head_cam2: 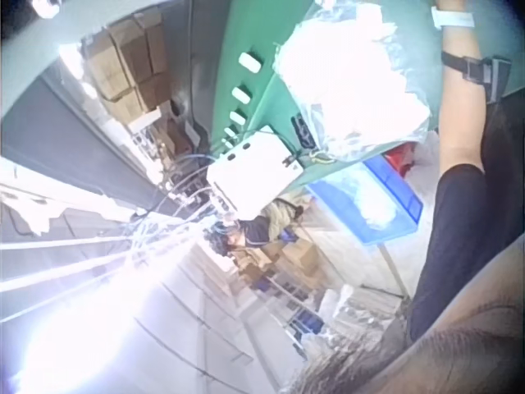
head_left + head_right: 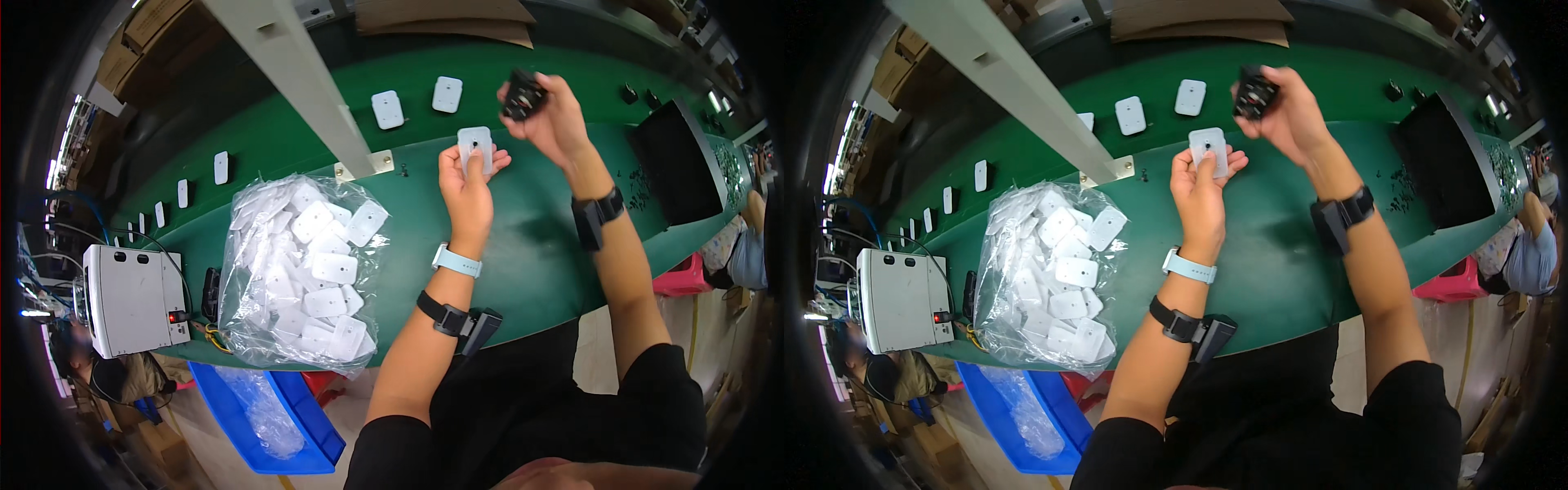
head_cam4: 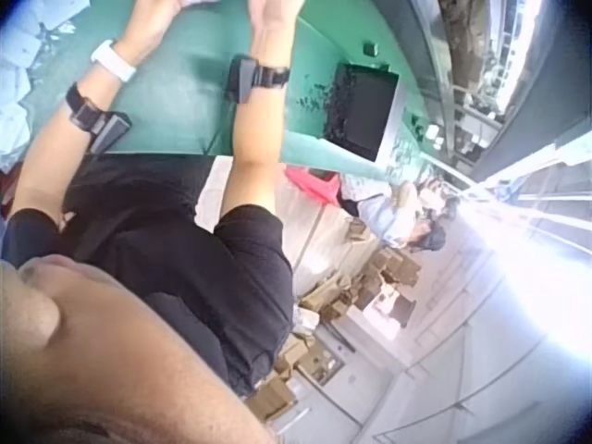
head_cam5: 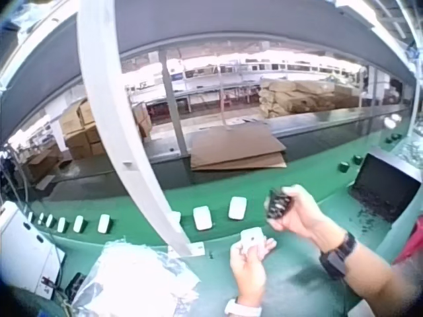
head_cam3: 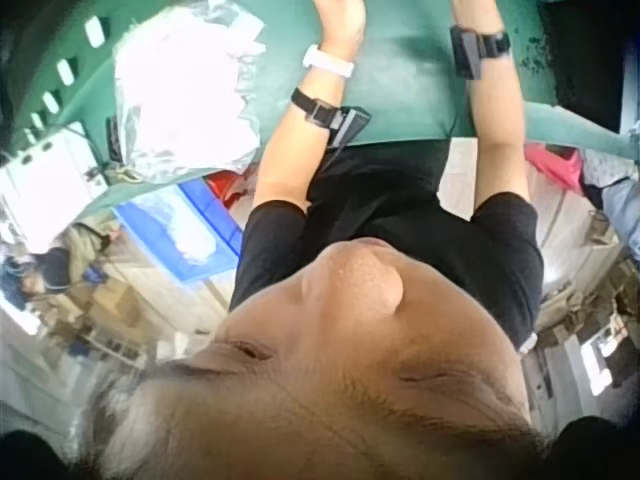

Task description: The person assembles small electronic devices by inserting black circuit boards into white plastic casings. They repeatedly pick up a casing, insert a board, and snap the two halves together, placing the finished units on the green workbench.

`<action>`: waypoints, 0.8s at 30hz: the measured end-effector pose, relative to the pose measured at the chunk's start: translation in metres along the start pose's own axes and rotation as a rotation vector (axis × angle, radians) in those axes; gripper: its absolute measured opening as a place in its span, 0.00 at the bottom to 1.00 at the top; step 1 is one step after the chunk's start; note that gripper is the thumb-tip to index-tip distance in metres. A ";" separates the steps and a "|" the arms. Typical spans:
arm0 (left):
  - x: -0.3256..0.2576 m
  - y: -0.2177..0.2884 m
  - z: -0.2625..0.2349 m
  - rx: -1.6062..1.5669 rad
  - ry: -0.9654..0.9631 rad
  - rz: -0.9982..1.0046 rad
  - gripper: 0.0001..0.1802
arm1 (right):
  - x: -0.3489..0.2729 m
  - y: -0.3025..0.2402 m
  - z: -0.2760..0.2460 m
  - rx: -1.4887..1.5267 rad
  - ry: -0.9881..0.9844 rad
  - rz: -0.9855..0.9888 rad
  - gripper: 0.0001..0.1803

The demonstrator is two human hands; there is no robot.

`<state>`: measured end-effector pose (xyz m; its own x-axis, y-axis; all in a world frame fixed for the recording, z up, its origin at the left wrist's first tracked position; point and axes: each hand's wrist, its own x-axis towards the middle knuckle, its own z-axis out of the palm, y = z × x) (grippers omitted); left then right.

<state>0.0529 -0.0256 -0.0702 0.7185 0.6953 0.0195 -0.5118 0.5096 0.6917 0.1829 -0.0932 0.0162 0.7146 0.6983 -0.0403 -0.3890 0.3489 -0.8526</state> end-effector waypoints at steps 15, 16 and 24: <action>0.002 0.009 -0.004 -0.128 -0.143 -0.278 0.25 | -0.037 0.029 -0.058 0.432 -0.176 0.179 0.30; 0.002 0.008 -0.004 -0.110 -0.142 -0.271 0.26 | -0.036 0.031 -0.060 0.427 -0.145 0.170 0.30; -0.002 0.010 0.004 -0.002 -0.144 -0.212 0.25 | -0.033 0.032 -0.063 0.324 -0.060 0.101 0.21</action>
<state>0.0480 -0.0241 -0.0599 0.8697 0.4931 -0.0231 -0.3432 0.6376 0.6897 0.1835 -0.1450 -0.0427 0.6315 0.7715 -0.0771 -0.6271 0.4497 -0.6360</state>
